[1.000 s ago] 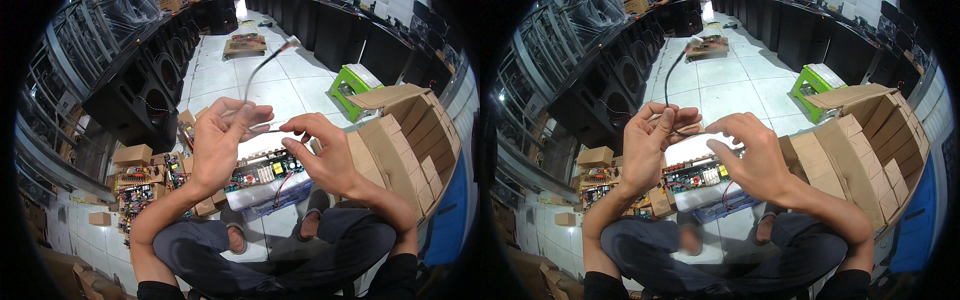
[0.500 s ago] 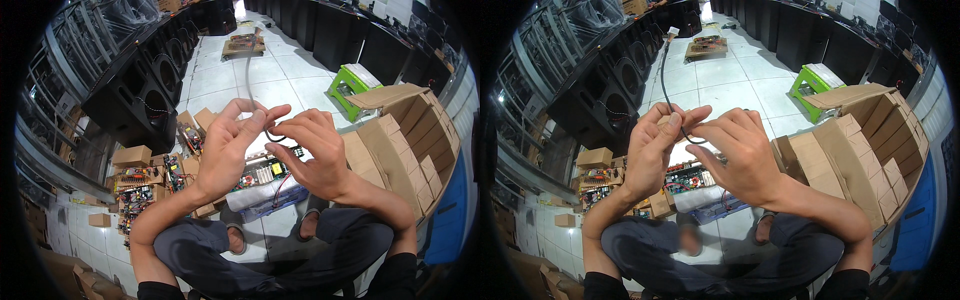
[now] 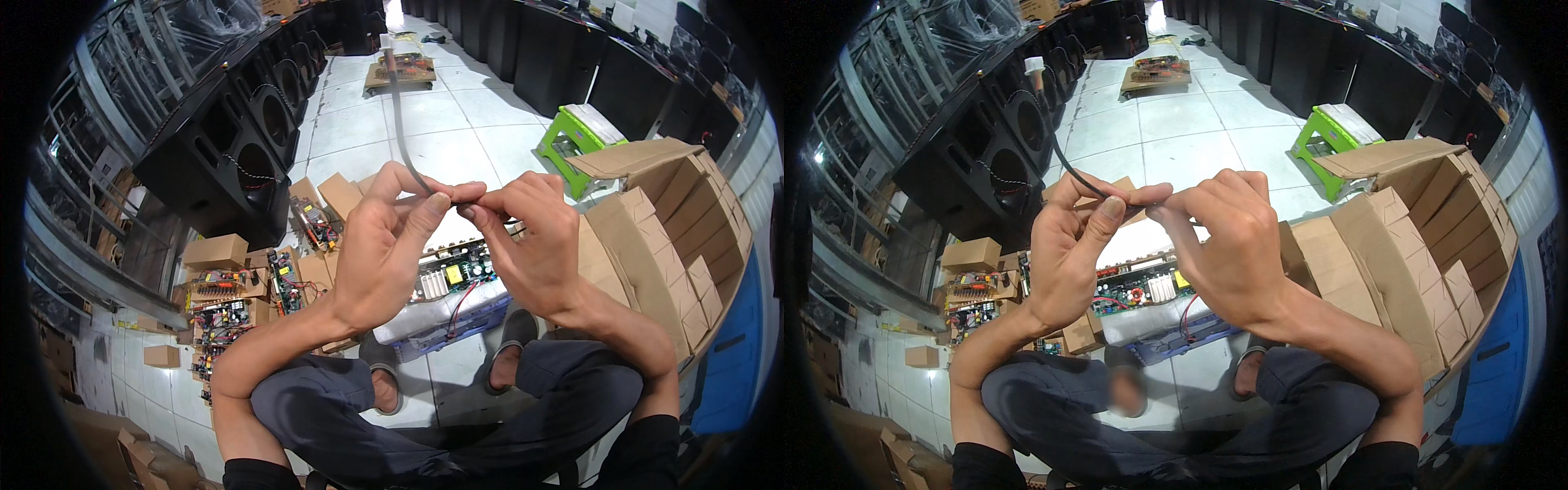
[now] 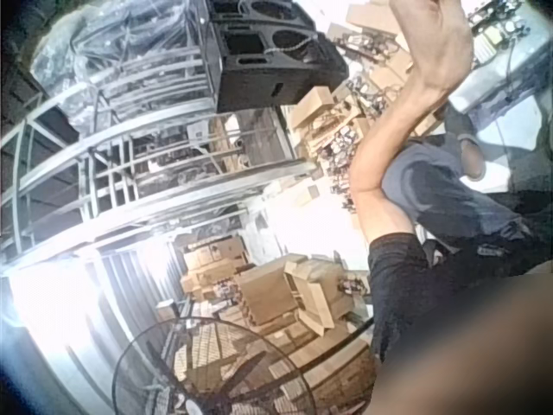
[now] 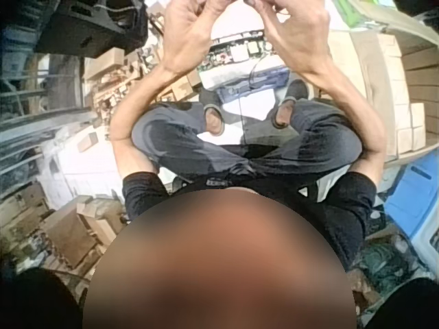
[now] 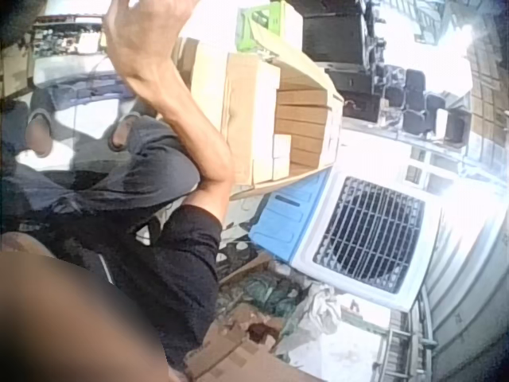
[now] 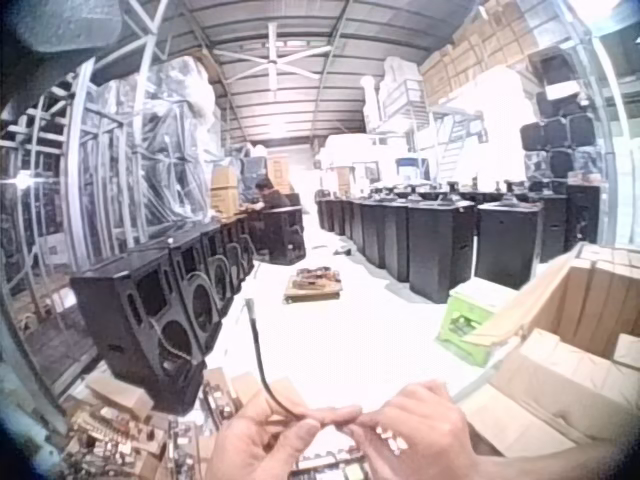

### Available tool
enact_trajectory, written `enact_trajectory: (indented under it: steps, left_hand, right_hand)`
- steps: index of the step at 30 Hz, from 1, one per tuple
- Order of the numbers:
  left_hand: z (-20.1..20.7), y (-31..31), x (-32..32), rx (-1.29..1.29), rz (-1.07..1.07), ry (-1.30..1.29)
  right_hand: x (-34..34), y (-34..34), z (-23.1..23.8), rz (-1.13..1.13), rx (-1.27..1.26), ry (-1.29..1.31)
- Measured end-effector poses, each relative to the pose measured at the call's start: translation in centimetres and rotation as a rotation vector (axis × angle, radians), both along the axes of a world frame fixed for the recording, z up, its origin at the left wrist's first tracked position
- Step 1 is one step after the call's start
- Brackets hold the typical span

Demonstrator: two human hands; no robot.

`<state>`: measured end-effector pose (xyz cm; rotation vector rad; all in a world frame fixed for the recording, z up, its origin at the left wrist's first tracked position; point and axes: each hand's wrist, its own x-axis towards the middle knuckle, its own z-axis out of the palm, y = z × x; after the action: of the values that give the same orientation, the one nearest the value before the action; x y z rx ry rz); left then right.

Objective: The person sits on the floor and handles wires and circuit boards, connecting components and organizing parts from cardboard boxes. They use a soldering iron to attach wires to a circuit board while another person works nearby.

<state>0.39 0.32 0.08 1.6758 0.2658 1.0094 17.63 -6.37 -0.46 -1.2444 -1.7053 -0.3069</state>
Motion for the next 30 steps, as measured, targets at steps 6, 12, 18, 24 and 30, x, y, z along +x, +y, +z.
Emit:
enact_trajectory:
  steps: [6, 12, 18, 24, 30]
  left_hand:
    - [0.56, 0.06, -0.11, -0.002, 0.119, -0.014]
    - [0.38, 0.18, -0.67, 0.025, 0.201, 0.054]
    - [0.65, 0.36, -0.89, 0.052, 0.166, 0.096]
    - [0.56, 0.33, -0.89, 0.054, 0.168, 0.106]
    - [0.53, 0.10, -0.68, 0.034, 0.152, 0.080]
  right_hand:
    - [0.33, -0.13, 0.03, 0.069, -0.010, -0.043]
    - [0.46, -0.47, 0.26, 0.087, -0.031, 0.014]
    - [0.43, -0.44, 0.08, 0.103, -0.020, 0.040]
    - [0.47, -0.51, 0.09, 0.112, -0.026, 0.050]
    - [0.54, -0.44, 0.00, 0.111, -0.024, 0.056]
